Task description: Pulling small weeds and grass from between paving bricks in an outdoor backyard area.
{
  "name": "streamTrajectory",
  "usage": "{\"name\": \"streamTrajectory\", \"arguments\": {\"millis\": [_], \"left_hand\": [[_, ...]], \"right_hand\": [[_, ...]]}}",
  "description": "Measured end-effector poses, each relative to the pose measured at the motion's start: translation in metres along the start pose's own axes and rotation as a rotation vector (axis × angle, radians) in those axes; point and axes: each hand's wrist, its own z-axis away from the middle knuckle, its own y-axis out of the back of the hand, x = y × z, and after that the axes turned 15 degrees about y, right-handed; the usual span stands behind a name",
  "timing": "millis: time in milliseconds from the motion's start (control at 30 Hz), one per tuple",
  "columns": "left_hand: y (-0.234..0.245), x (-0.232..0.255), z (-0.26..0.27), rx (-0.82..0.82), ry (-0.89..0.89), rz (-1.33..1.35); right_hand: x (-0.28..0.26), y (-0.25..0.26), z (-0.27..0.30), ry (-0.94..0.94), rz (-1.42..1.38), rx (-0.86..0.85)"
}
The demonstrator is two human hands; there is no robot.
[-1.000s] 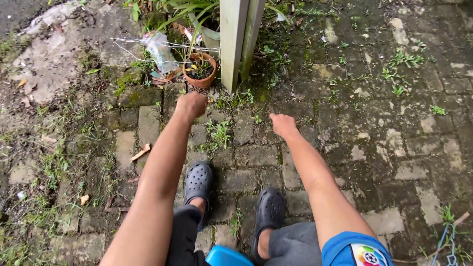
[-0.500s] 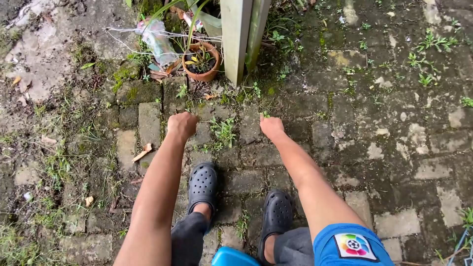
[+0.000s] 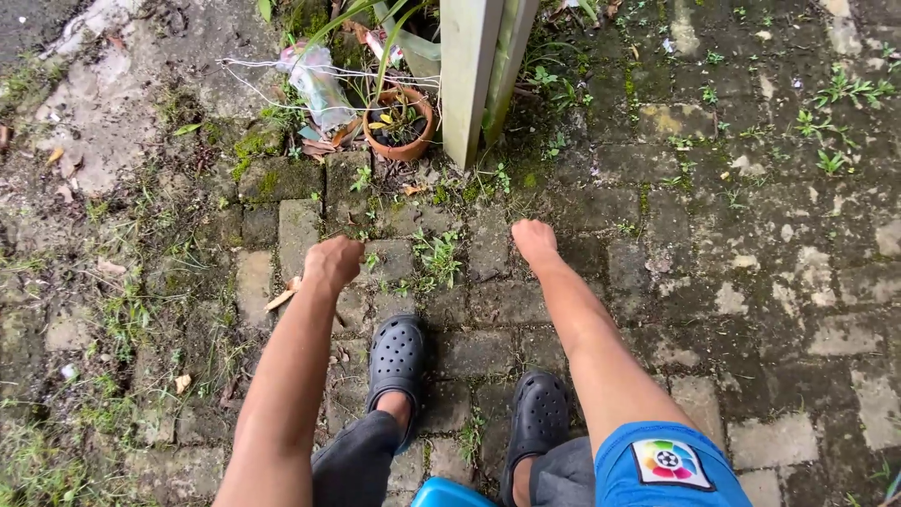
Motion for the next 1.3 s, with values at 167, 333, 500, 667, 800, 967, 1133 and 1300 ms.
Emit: {"name": "streamTrajectory", "arguments": {"millis": [167,333,500,667,800,967,1133,1300], "left_hand": [[-0.007,-0.008,-0.010,0.026,0.026,-0.031],[0.002,0.012,-0.014,0.045,-0.002,-0.050],[0.008,0.037,-0.011,0.122,-0.034,-0.066],[0.022,0.051,-0.011,0.125,-0.045,-0.082],[-0.001,0.060,-0.039,0.188,-0.016,-0.153],[0.011,0.073,-0.041,0.197,-0.067,-0.151],[0.028,0.073,-0.039,0.176,-0.089,-0.228],[0.047,0.075,-0.030,0.268,-0.136,-0.255]], "right_hand": [[-0.006,-0.002,0.005,-0.029,-0.070,0.015],[0.004,-0.013,0.012,-0.113,-0.180,0.046],[-0.003,0.008,0.024,-0.204,-0.334,0.082],[-0.039,0.068,0.041,-0.116,-0.525,0.297],[-0.066,0.095,0.052,0.035,-0.615,0.480],[-0.107,0.150,0.080,0.150,-0.803,0.428],[-0.089,0.137,0.099,0.187,-0.563,0.104],[-0.009,0.073,0.136,-0.146,-0.386,0.004]]}}
